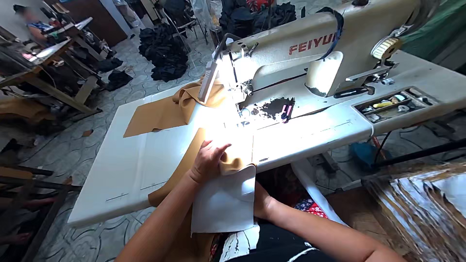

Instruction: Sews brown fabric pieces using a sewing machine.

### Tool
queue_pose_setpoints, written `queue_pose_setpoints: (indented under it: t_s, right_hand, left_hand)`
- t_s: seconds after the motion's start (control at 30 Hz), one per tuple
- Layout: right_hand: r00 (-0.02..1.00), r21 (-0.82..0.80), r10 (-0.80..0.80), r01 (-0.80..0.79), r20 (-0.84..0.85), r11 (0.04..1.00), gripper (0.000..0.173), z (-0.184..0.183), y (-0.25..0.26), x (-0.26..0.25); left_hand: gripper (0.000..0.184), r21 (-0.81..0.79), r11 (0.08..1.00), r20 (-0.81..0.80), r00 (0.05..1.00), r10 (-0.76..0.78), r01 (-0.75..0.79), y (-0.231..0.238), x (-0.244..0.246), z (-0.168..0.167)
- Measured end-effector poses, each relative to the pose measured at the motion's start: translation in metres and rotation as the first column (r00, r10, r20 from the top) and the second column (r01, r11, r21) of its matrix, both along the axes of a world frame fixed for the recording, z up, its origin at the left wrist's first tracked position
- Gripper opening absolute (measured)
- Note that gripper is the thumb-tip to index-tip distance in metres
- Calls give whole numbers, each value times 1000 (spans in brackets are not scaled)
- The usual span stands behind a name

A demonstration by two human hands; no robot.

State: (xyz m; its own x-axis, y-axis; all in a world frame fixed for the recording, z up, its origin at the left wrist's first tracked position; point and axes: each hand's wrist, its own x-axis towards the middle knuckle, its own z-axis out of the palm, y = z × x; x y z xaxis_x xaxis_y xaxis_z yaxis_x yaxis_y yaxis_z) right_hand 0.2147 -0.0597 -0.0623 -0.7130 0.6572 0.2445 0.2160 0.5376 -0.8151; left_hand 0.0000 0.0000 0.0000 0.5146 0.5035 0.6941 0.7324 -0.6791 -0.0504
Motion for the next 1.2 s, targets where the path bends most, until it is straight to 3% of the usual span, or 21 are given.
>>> queue_pose_setpoints:
  t_s: [0.07, 0.17, 0.23, 0.3, 0.43, 0.73, 0.8, 0.87, 0.9, 0.93, 0.97, 1.03, 1.07, 1.13, 1.2]
  right_hand:
    - [1000, 116, -12, 9, 24, 993, 37, -2, 0, 0]
    - [997, 58, -26, 30, -67, 998, 36, -6, 0, 0]
    - [999, 70, -8, 5, 32, 998, 41, -1, 0, 2]
    - [999, 47, -2, -1, 51, 999, 43, 4, 0, 5]
    - [1000, -40, -2, 2, 3, 999, 43, 5, 0, 6]
    - [999, -54, 2, -4, -35, 999, 37, 1, 0, 5]
    - [999, -5, 31, -31, -15, 1000, 37, 5, 0, 7]
    - [997, 166, 49, -38, -63, 985, 33, 4, 2, 13]
    - [989, 375, 33, 25, -147, 927, 26, -3, 8, 16]
    - [957, 574, 13, 163, -289, 802, 21, -13, 20, 17]
    - [916, 642, -2, 283, -401, 712, 23, -12, 34, 21]
    - [863, 586, -180, 460, -473, 667, 21, 7, 56, 37]
    - [836, 525, -310, 531, -453, 665, 22, 21, 66, 43]
    - [830, 437, -502, 556, -244, 707, 22, 48, 88, 44]
    - [844, 354, -536, 495, 20, 793, 27, 66, 109, 34]
  left_hand:
    - [19, -44, 999, -49, 998, -34, 32, 0, 3, 5]
    - [15, -235, 970, -113, 989, -92, 64, 1, 7, 12]
    - [24, -427, 904, -126, 988, -88, 26, -1, 11, 16]
    - [31, -514, 857, -153, 987, -47, -39, 0, 12, 13]
    - [44, -552, 831, -153, 988, -25, -65, 5, 12, 9]
    - [45, -553, 831, -137, 990, -17, -62, 18, 16, 9]
    - [45, -553, 831, -123, 992, -11, -59, 19, 15, 7]
    - [46, -556, 829, -120, 993, -4, -64, 18, 15, 5]
    - [46, -556, 829, -111, 994, -2, -61, 16, 16, 6]
    - [45, -555, 830, -96, 995, 1, -54, 13, 18, 6]
    - [44, -558, 828, -86, 996, 6, -53, 10, 19, 6]
    - [44, -553, 831, -79, 997, 14, -56, 2, 20, 3]
    - [44, -541, 839, -75, 997, 14, -52, -1, 20, 1]
    - [43, -528, 848, -72, 997, -2, -37, -4, 20, -1]
    - [43, -526, 850, -80, 997, -9, -35, -2, 20, -2]
